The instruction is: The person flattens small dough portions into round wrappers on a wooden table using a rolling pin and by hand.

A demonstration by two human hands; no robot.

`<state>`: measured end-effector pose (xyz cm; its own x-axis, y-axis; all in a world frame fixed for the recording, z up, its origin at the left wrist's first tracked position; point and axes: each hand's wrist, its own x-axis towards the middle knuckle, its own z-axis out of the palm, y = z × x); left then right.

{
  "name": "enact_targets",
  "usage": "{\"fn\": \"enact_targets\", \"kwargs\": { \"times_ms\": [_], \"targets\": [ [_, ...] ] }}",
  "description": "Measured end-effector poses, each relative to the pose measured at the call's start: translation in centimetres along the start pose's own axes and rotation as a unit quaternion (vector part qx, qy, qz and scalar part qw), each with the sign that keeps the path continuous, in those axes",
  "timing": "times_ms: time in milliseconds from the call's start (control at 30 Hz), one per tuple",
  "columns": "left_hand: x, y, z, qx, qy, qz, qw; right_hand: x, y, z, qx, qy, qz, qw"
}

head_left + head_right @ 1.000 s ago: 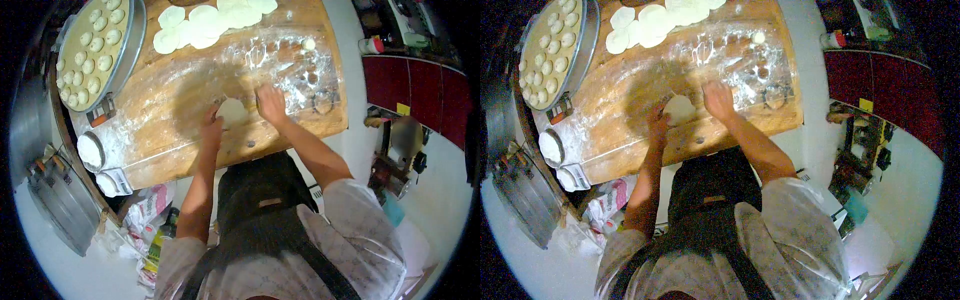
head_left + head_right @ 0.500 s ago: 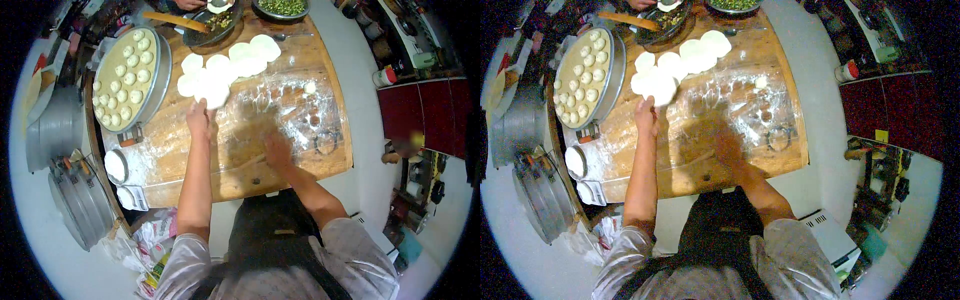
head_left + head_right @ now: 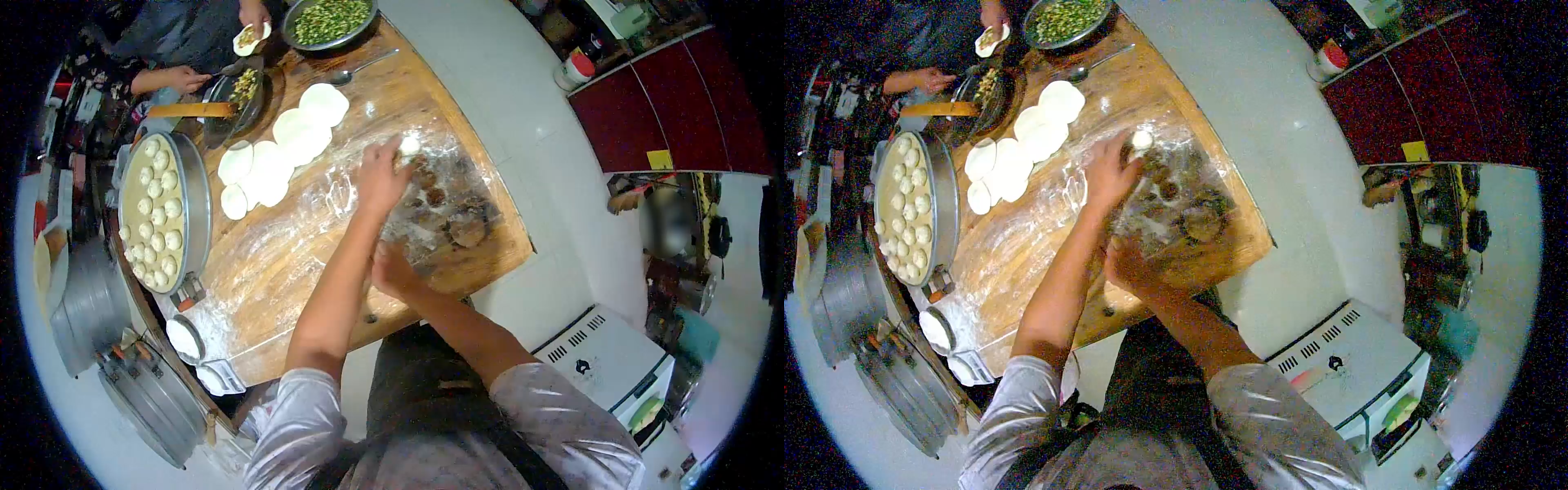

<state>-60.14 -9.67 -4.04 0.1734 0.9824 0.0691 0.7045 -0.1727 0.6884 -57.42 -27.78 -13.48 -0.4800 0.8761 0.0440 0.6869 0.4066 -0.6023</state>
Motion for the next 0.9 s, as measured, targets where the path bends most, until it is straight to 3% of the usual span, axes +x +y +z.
{"fn": "enact_targets", "kwargs": {
  "times_ms": [67, 133, 200, 233, 300, 333, 367, 400, 433, 500, 567, 633, 700, 800, 900],
  "targets": [
    [2.0, 1.2, 1.8, 0.037, -0.042, 0.025, 0.998, 0.1, -0.4, -0.4, 0.036, 0.097, -0.02, 0.994],
    [3.4, 1.0, 3.8, 0.168, -0.113, 0.048, 0.978, 0.0, 0.3, 1.1, 0.053, 0.134, -0.042, 0.989],
    [3.8, -0.3, 4.3, 0.115, -0.107, 0.027, 0.987, -1.1, 0.7, 2.6, 0.064, 0.139, -0.055, 0.987],
    [3.9, -1.3, 4.2, 0.059, -0.096, 0.006, 0.994, -1.6, 0.3, 1.2, -0.053, 0.023, -0.039, 0.998],
    [4.8, -4.1, 2.9, 0.074, -0.002, -0.023, 0.997, -1.5, 0.1, -1.6, -0.166, -0.088, -0.018, 0.982],
    [5.0, -6.2, 1.8, 0.086, 0.059, -0.014, 0.994, -1.5, 0.0, -2.8, -0.121, -0.008, -0.034, 0.992],
    [5.5, -6.2, -0.7, 0.053, 0.042, -0.071, 0.995, -1.6, -0.1, -3.8, -0.076, 0.072, -0.05, 0.993],
    [6.5, -7.7, -1.6, 0.115, 0.057, -0.081, 0.988, -1.3, -0.2, -4.4, -0.072, 0.104, -0.053, 0.991],
    [6.8, -7.9, -2.2, 0.101, 0.073, -0.134, 0.983, -1.2, -0.1, -4.4, -0.071, 0.104, -0.051, 0.991],
    [6.0, -8.2, -1.9, 0.104, 0.023, -0.078, 0.991, -1.2, -0.3, -4.4, -0.069, 0.078, -0.042, 0.994],
    [2.2, -7.1, -0.4, 0.127, -0.049, -0.055, 0.989, -1.3, -0.3, -4.6, -0.054, 0.076, -0.052, 0.994],
    [-3.5, -6.1, -1.6, 0.128, -0.06, 0.073, 0.987, -1.2, 0.0, -5.1, -0.043, 0.079, -0.064, 0.994],
    [-9.4, -6.0, -3.4, 0.074, -0.091, -0.042, 0.992, -1.3, 0.1, -5.2, -0.064, 0.054, -0.057, 0.995],
    [-14.1, -6.1, -7.0, 0.124, -0.136, -0.074, 0.98, -1.1, -0.1, -5.7, -0.029, 0.073, -0.057, 0.995],
    [-14.6, -6.7, -5.5, 0.157, -0.04, -0.049, 0.986, -1.1, -0.3, -5.3, -0.057, 0.079, -0.065, 0.993]
  ]
}}
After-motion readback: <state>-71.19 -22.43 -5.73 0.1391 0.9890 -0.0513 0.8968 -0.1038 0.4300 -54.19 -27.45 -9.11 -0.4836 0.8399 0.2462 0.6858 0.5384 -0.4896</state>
